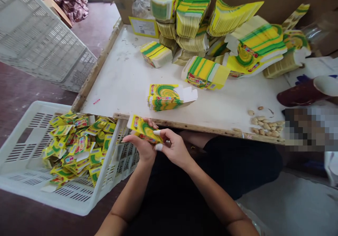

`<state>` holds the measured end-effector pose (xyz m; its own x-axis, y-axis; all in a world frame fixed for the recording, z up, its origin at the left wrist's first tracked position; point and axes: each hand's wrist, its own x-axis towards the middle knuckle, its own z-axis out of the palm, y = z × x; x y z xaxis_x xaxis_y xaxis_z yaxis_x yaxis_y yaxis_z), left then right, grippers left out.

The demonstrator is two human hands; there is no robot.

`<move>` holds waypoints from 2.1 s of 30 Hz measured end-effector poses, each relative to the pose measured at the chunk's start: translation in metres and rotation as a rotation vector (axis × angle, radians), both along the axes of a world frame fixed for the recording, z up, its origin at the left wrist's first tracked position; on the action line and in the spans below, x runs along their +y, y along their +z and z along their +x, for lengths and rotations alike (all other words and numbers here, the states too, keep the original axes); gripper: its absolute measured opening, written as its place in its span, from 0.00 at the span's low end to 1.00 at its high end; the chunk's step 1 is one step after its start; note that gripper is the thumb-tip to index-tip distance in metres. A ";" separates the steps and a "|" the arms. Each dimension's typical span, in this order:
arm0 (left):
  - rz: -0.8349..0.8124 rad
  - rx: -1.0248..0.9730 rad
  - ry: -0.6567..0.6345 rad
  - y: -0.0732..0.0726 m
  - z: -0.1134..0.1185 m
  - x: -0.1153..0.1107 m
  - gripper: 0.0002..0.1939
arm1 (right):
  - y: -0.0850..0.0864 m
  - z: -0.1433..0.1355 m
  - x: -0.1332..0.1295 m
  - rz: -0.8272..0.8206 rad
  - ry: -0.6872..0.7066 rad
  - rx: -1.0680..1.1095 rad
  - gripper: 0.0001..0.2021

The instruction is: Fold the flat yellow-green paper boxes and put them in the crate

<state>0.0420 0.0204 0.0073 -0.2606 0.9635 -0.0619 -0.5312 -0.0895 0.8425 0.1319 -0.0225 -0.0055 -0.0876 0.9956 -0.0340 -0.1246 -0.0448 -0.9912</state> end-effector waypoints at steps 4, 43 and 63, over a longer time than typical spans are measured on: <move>-0.032 0.089 -0.029 -0.010 0.000 -0.008 0.28 | -0.005 0.012 0.004 0.083 -0.166 -0.127 0.05; 0.252 1.201 -0.752 -0.007 -0.026 -0.030 0.28 | -0.027 0.018 -0.015 -0.319 0.005 0.348 0.34; 0.395 1.515 -0.459 -0.015 -0.038 -0.034 0.23 | -0.024 0.039 -0.027 0.219 0.077 -0.386 0.32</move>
<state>0.0042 -0.0131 -0.0077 0.4467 0.8660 0.2248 0.6728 -0.4908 0.5536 0.1705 -0.0496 -0.0295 -0.1844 0.9740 0.1316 0.2521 0.1763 -0.9515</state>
